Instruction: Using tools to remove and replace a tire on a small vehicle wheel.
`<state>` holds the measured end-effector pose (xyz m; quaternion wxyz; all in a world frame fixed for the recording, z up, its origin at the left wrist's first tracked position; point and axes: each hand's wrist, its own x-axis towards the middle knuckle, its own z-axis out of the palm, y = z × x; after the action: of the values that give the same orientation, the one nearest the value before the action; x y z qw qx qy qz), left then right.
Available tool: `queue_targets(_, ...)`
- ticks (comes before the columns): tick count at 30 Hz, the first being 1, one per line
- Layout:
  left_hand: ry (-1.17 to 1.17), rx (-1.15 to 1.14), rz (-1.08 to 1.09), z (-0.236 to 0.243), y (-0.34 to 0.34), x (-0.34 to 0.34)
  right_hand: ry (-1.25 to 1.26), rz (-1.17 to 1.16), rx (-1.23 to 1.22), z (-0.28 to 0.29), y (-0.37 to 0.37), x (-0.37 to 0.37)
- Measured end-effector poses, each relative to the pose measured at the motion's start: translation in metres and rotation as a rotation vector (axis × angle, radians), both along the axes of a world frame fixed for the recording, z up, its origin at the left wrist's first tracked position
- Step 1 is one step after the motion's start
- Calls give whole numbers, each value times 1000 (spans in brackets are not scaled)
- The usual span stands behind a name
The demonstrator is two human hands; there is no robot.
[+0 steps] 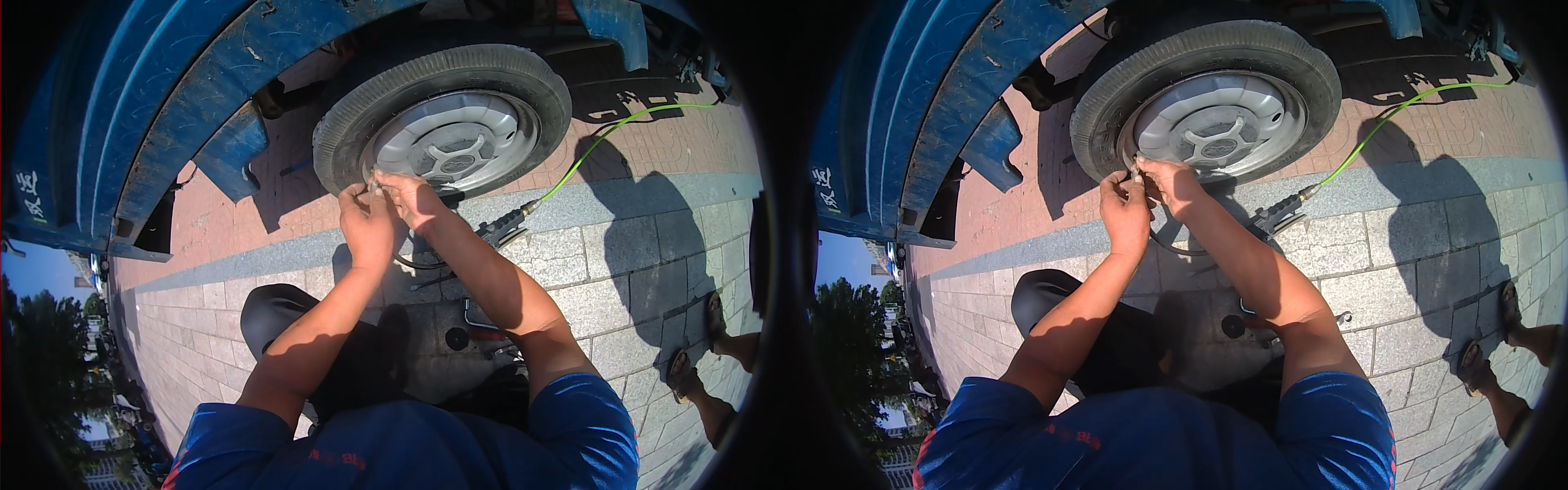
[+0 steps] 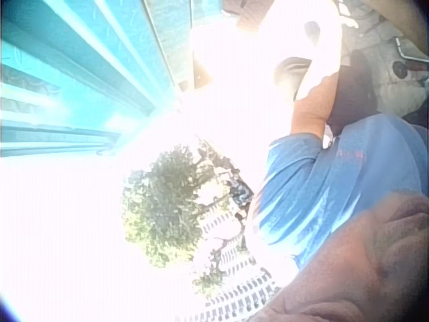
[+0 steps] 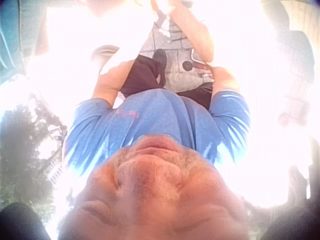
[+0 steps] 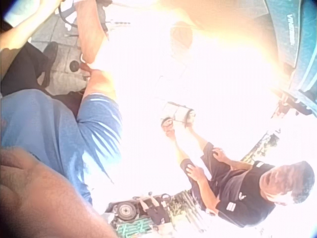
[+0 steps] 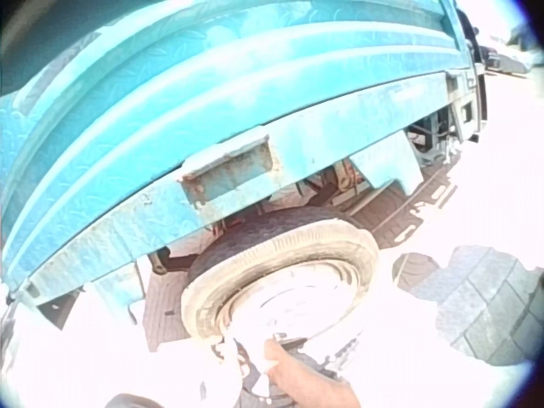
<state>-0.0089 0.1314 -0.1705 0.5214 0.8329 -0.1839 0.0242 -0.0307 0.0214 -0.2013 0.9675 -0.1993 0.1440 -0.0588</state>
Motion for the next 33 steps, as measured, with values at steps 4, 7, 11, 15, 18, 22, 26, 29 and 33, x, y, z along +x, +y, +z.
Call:
queue_targets(4,-322,75,-143,-1,-1,1,25,44,-117,3,-7,-13)
queue_targets(7,-4,35,-128,1,-1,0,108,132,-371,-23,-19,-24)
queue_targets(11,86,19,-176,-2,6,6,171,409,-1439,-39,-58,-63)
queue_targets(15,58,34,-203,-5,10,15,371,695,-1902,-45,-112,-109)
queue_targets(18,181,-42,-159,7,-1,0,527,885,-2025,-74,-140,-148)
queue_targets(22,362,-120,-113,31,-10,-10,361,827,-2168,-116,-143,-191)
queue_targets(26,506,-171,-93,35,-13,-12,265,625,-2433,-118,-118,-209)
queue_targets(29,507,-167,-110,29,-14,-12,261,369,-2580,-153,-114,-208)
queue_targets(33,508,-187,-106,24,-11,-11,241,274,-2618,-162,-113,-199)
